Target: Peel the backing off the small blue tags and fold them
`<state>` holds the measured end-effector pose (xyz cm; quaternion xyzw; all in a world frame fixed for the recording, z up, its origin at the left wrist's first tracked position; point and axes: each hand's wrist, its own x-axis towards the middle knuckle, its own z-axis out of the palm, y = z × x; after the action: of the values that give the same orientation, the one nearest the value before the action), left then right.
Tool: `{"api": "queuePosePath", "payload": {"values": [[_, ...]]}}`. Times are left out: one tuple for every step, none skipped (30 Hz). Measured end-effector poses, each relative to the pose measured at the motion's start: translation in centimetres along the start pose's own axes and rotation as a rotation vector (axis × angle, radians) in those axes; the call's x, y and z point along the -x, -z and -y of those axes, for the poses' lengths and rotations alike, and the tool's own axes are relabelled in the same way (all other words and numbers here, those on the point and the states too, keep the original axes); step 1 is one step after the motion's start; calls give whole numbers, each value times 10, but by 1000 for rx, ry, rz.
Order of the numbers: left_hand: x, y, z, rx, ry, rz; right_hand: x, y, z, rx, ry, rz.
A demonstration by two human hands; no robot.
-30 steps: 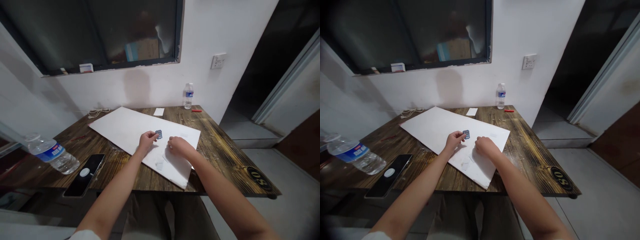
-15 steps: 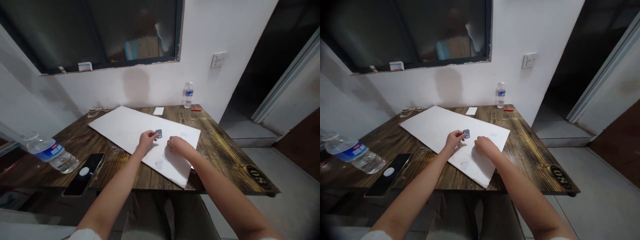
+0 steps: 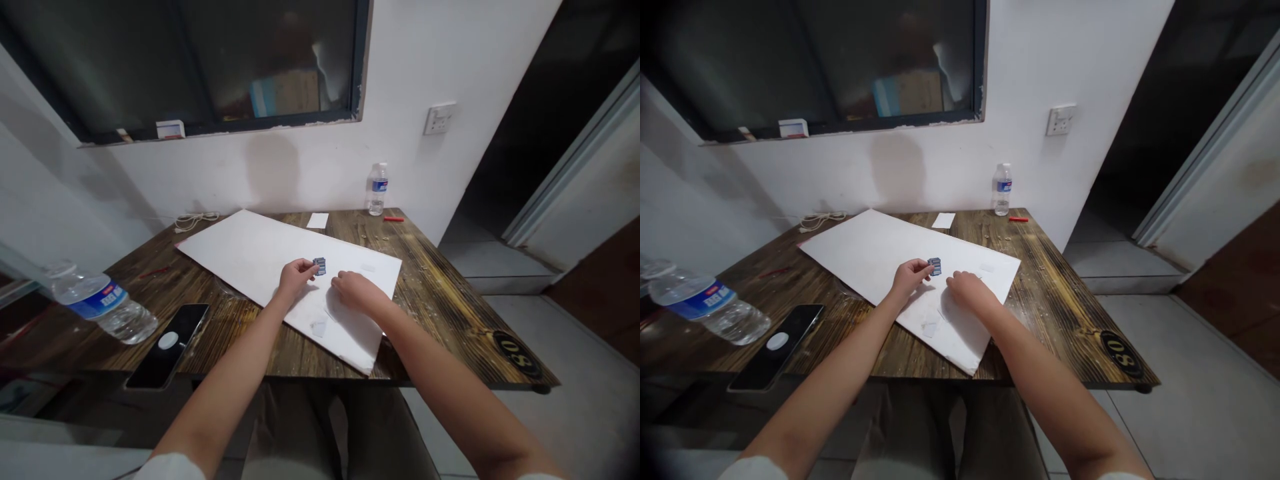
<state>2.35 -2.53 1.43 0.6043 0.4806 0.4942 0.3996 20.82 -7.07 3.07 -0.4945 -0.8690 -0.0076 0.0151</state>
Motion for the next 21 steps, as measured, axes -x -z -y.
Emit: {"api": "queuePosePath", "payload": {"values": [[0, 0, 0, 2, -3, 0, 1, 0, -3, -29, 7, 6], [0, 0, 0, 6, -5, -2, 2, 0, -5, -55, 15, 11], [0, 0, 0, 10, -4, -6, 3, 0, -8, -71, 22, 17], [0, 0, 0, 12, 1, -11, 3, 0, -9, -73, 26, 19], [0, 1, 0, 13, 6, -16, 4, 0, -10, -65, 28, 18], [0, 1, 0, 13, 10, -20, 4, 0, -10, -48, 25, 15], [0, 1, -1, 15, 11, -22, 3, 1, -9, -29, 20, 10], [0, 0, -1, 17, 10, -19, 2, 1, -8, -10, 19, 6], [0, 0, -1, 21, 6, -15, 1, 1, -6, 7, 18, 3], [0, 0, -1, 25, 2, -10, 0, 1, -4, 22, 19, -1], [0, -1, -1, 27, 1, -6, 0, 1, -3, 33, 19, -3], [0, -1, 0, 27, 2, -4, -1, 1, -1, 43, 19, -4], [0, -1, 0, 24, 4, -3, -2, 1, 0, 53, 18, -6], [0, -1, 0, 19, 5, -5, -3, 0, 0, 63, 17, -8], [0, -1, 1, 15, 7, -9, -3, 0, 1, 73, 16, -9], [0, -1, 2, 12, 7, -9, -4, 0, 1, 82, 15, -7], [0, -1, 3, 10, 5, -9, -4, 0, 1, 88, 13, -3], [-1, -1, 3, 7, 5, -8, -5, 1, 1, 91, 10, 2], [-1, -1, 4, 3, 7, -5, -5, 1, 2, 89, 7, 6], [-1, -1, 5, -2, 11, -4, -5, 1, 2, 82, 2, 9], [-2, 0, 6, -7, 16, -6, -6, 2, 2, 70, -3, 9]]}}
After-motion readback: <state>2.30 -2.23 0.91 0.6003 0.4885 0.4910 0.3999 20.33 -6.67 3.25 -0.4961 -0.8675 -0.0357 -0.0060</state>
